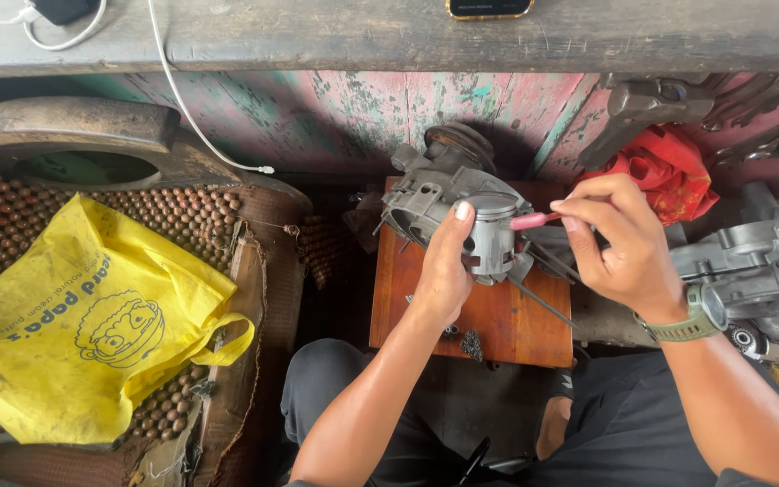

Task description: The person is meticulously cleaning the ring grooves of a motorcycle piston using a small specialized scrubbing tool.

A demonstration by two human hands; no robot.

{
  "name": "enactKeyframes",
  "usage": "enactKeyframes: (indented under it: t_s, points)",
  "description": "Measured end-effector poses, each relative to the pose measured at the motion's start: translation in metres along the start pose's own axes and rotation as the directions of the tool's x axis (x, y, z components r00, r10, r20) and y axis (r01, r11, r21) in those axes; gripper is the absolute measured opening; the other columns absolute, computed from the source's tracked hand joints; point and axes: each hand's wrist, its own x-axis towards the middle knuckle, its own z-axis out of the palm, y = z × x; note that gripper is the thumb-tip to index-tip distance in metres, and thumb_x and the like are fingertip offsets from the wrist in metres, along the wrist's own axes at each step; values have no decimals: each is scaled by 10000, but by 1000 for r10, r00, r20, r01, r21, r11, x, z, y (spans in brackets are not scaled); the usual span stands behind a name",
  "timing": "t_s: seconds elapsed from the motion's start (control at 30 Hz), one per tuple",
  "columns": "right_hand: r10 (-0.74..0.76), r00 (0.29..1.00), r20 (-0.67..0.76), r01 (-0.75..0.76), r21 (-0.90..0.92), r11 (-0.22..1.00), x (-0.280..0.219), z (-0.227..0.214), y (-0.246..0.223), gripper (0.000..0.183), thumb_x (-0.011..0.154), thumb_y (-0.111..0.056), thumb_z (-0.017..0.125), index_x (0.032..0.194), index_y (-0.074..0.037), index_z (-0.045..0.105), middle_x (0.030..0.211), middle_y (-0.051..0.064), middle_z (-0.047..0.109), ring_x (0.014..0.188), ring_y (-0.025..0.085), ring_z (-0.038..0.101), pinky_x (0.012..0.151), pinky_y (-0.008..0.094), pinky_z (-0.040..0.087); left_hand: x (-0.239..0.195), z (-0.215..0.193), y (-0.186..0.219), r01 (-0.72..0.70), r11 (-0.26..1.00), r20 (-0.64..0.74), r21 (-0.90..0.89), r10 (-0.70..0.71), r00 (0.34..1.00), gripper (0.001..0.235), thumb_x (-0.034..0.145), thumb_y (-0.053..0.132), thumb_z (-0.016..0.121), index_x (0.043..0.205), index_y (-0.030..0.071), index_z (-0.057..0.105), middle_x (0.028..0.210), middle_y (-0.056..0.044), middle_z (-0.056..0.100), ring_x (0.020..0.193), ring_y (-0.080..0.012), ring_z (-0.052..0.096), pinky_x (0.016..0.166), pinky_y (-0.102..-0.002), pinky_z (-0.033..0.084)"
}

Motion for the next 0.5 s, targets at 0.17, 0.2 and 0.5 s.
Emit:
enactKeyframes:
  t_s: [0.17, 0.2, 0.5]
  points:
    - [-39, 997, 67, 39, 12, 999, -4, 9, -10, 166, 1031, 13, 560, 1166, 18, 657, 1086, 208, 592, 891, 310, 596, 832, 403, 497, 3, -7, -15, 18, 997, -4, -73, -18, 1000, 481, 1046, 451, 460, 1165, 39, 677, 1093, -99, 718, 1014, -213, 675, 903, -364, 554]
    - [-75, 992, 98, 75, 12, 997, -4, 10, -10, 187, 1038, 9, 551, 1199, -20, 644, 1094, 202, 595, 879, 302, 598, 833, 408, 499, 4, -8, -18, 24, 990, 10, -138, -23, 1000, 450, 1065, 415, 463, 1175, 28, 665, 1093, -102, 716, 1018, -210, 675, 915, -355, 551]
    - [-48, 997, 58, 47, 16, 999, -1, 14, -3, 172, 1024, 6, 563, 1157, 2, 671, 1064, 192, 608, 877, 297, 594, 836, 382, 488, 9, -8, -11, 174, 981, -50, -80, -179, 983, 538, 949, 499, 555, 1242, 52, 621, 1120, -76, 697, 1015, -204, 670, 825, -329, 557]
